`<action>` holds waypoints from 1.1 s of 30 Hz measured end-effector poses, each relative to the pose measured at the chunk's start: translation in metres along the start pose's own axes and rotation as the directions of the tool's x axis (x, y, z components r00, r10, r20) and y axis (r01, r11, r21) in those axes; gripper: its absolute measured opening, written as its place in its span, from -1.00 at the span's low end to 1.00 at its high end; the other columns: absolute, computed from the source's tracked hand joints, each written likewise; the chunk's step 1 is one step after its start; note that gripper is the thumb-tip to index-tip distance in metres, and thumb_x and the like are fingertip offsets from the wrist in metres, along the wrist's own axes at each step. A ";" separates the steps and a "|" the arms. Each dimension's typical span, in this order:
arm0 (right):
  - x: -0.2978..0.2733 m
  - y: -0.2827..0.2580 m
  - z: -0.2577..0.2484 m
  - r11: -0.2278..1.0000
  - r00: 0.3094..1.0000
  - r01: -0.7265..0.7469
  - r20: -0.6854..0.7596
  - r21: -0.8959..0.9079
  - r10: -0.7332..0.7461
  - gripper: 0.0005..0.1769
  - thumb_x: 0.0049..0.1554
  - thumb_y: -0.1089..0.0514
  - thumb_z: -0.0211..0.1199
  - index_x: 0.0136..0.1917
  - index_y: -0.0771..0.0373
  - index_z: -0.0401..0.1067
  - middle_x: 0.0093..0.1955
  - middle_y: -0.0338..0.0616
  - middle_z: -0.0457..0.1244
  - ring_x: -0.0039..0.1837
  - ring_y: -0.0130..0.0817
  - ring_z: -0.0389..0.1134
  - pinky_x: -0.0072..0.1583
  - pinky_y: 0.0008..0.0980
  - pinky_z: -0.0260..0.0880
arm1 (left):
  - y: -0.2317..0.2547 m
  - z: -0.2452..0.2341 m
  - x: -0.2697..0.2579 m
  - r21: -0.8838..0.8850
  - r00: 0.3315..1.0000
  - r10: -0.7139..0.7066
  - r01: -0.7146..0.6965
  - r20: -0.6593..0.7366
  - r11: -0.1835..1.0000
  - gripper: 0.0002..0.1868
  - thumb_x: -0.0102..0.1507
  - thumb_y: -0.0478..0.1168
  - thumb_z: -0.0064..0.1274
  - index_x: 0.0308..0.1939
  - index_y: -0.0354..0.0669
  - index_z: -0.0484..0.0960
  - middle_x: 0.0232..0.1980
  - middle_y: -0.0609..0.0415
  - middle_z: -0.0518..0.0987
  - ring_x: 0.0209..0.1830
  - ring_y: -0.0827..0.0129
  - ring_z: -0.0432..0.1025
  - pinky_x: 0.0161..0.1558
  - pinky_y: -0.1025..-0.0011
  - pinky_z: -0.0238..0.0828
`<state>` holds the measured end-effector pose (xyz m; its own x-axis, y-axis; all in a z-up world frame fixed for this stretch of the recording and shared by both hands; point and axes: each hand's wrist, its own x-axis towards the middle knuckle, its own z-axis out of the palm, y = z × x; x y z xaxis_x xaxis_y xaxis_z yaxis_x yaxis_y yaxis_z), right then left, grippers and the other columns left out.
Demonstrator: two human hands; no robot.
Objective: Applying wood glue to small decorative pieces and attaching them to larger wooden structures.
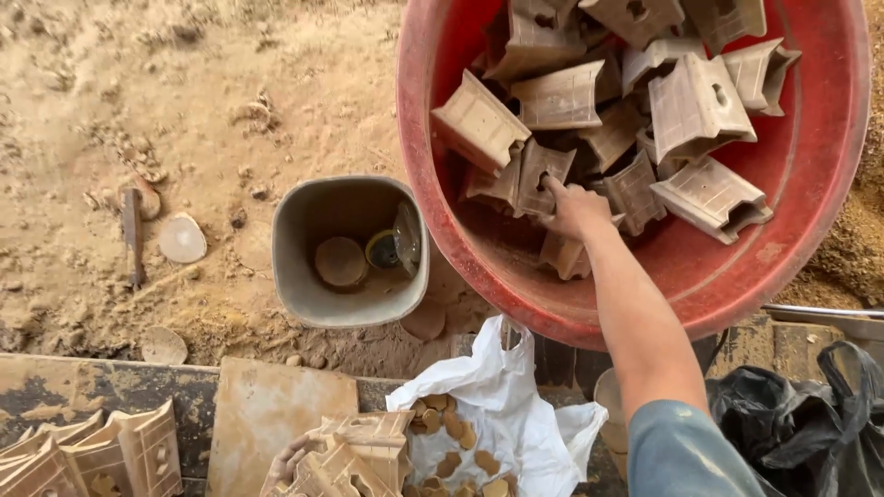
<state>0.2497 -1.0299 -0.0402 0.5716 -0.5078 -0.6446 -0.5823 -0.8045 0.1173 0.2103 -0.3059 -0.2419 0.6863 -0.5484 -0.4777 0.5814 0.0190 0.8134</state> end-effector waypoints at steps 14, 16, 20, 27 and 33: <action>0.009 0.018 0.050 0.997 0.979 -0.058 -0.199 -0.053 0.046 -0.17 0.08 -0.17 0.35 0.51 -0.38 -0.01 0.17 0.10 0.28 -0.01 0.25 0.43 -0.09 0.04 0.47 | 0.325 0.348 0.083 0.827 0.700 0.568 -0.560 0.433 0.059 -0.35 0.09 0.07 0.31 0.14 -0.19 0.54 0.35 -0.11 0.45 0.37 0.12 0.37 0.39 0.16 0.30; -0.024 0.028 0.047 0.998 0.902 -0.001 -0.431 -0.055 -0.023 -0.33 0.03 -0.12 0.40 0.36 -0.26 0.24 0.14 0.11 0.32 -0.01 0.19 0.50 -0.02 0.11 0.49 | 0.321 0.425 0.143 0.677 0.381 0.675 -0.695 0.632 -0.241 -0.29 -0.01 -0.08 0.33 0.24 0.03 0.55 0.23 -0.05 0.44 0.18 -0.06 0.42 0.20 0.03 0.36; -0.087 0.070 0.043 0.988 0.758 -0.133 -0.650 -0.076 0.052 -0.53 0.21 0.01 0.22 0.38 -0.31 0.35 0.14 0.36 0.33 -0.05 0.19 0.52 -0.06 0.05 0.53 | 0.275 0.511 0.299 0.635 0.598 0.241 -0.634 0.765 -0.442 -0.16 -0.08 0.05 0.38 0.29 0.16 0.50 0.40 0.04 0.36 0.35 -0.04 0.30 0.28 -0.09 0.21; -0.237 0.100 0.031 0.974 0.306 -0.120 -0.926 0.192 0.220 -0.45 -0.06 -0.27 0.43 0.15 -0.09 0.47 0.12 -0.10 0.34 -0.06 -0.16 0.48 -0.13 -0.13 0.50 | 0.189 0.541 0.405 0.617 0.860 -0.063 -0.412 0.506 -0.671 -0.18 0.22 -0.39 0.01 0.46 0.53 0.24 0.77 -0.05 -0.31 0.55 -0.75 -0.49 0.12 -0.77 -0.46; -0.298 0.078 0.067 0.868 0.155 0.079 -0.866 0.490 0.475 -0.53 -0.11 -0.01 0.50 -0.02 0.25 0.43 -0.06 -0.03 0.41 -0.15 -0.19 0.48 -0.14 -0.21 0.56 | 0.167 0.542 0.420 0.514 0.878 0.038 -0.244 0.478 -0.822 -0.47 0.34 -0.26 -0.35 0.40 0.15 0.36 0.84 -0.15 -0.29 0.48 -0.88 -0.40 0.10 -0.84 -0.71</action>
<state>-0.0048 -0.9205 0.1103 0.3129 -0.7275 0.6106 -0.7435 -0.5876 -0.3192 0.3586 -0.9867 -0.1271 0.4155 -0.8802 -0.2296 -0.8703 -0.3112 -0.3818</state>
